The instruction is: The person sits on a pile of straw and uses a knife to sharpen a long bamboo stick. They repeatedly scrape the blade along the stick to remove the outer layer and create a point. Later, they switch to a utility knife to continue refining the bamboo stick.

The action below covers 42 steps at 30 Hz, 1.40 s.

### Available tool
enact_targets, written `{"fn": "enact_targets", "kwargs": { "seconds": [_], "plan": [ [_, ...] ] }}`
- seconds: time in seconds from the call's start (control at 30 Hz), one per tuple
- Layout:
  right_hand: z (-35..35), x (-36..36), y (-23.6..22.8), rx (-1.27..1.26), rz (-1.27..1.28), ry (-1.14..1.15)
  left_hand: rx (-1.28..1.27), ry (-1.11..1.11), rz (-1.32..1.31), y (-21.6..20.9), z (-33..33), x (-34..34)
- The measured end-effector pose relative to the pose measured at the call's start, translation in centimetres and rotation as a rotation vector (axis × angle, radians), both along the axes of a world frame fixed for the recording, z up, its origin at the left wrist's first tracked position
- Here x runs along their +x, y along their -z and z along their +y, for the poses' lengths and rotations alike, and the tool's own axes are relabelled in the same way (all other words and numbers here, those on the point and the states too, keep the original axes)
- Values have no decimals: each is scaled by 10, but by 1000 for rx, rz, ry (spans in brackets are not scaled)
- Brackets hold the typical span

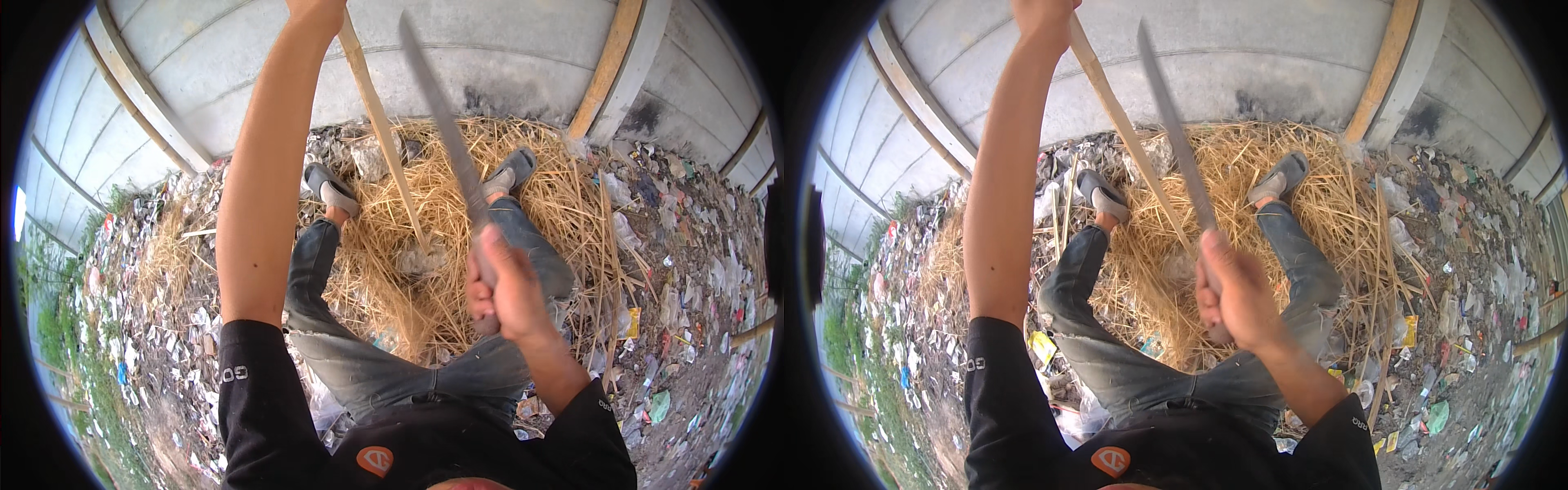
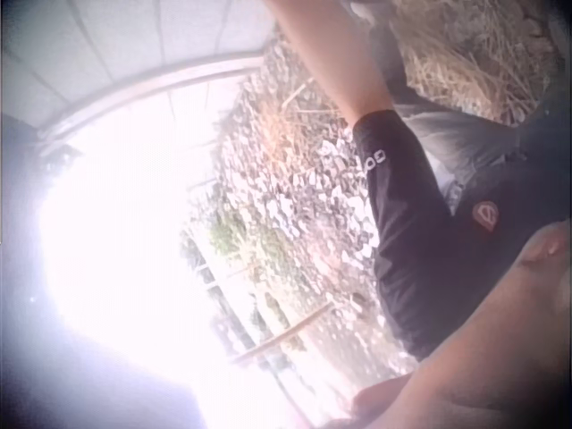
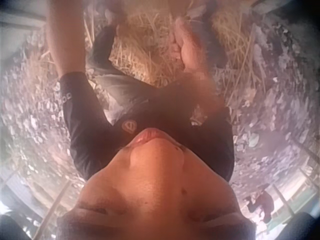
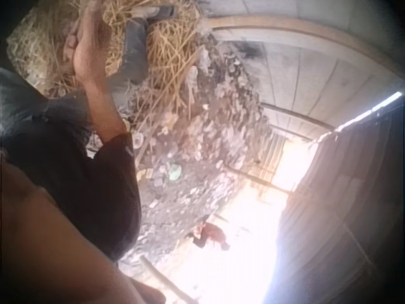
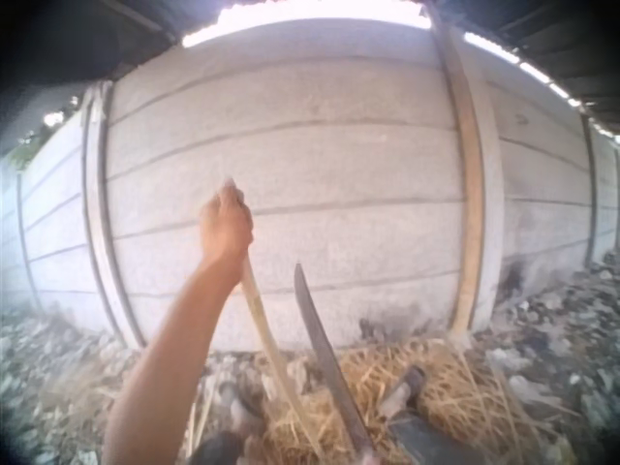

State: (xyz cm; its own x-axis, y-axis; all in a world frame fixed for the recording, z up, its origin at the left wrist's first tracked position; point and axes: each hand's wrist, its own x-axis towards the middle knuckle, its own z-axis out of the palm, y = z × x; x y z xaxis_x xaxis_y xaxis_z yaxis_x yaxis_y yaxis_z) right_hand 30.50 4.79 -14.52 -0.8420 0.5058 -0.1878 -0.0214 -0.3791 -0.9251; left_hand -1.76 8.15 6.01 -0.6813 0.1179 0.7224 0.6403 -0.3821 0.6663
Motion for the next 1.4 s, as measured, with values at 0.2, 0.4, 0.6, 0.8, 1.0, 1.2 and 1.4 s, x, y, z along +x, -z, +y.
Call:
{"fn": "enact_targets", "kwargs": {
  "seconds": [0.2, 0.4, 0.6, 0.8, 1.0, 1.2, 1.4],
  "plan": [
    [32, 17, -118, 307, 910, 219, 14, -293, 107, -3, 7, 7],
    [-8, 3, 50, 66, -126, -80, 50, -379, 269, 0, 32, 9],
    [6, 6, -65, -58, 273, 96, -14, -358, 198, -5, 9, 20],
    [-15, -16, -52, -28, 827, 280, 13, -256, 116, 0, 17, 30],
    [6, -9, 101, -64, -239, -49, 77, -27, 33, -9, 8, 21],
    [22, 0, -53, -10, 382, 82, 62, -50, 5, 0, 0, 14],
    [-16, -33, -36, 186, 567, 205, 133, 78, 65, -3, -1, 14]
  ]
}}
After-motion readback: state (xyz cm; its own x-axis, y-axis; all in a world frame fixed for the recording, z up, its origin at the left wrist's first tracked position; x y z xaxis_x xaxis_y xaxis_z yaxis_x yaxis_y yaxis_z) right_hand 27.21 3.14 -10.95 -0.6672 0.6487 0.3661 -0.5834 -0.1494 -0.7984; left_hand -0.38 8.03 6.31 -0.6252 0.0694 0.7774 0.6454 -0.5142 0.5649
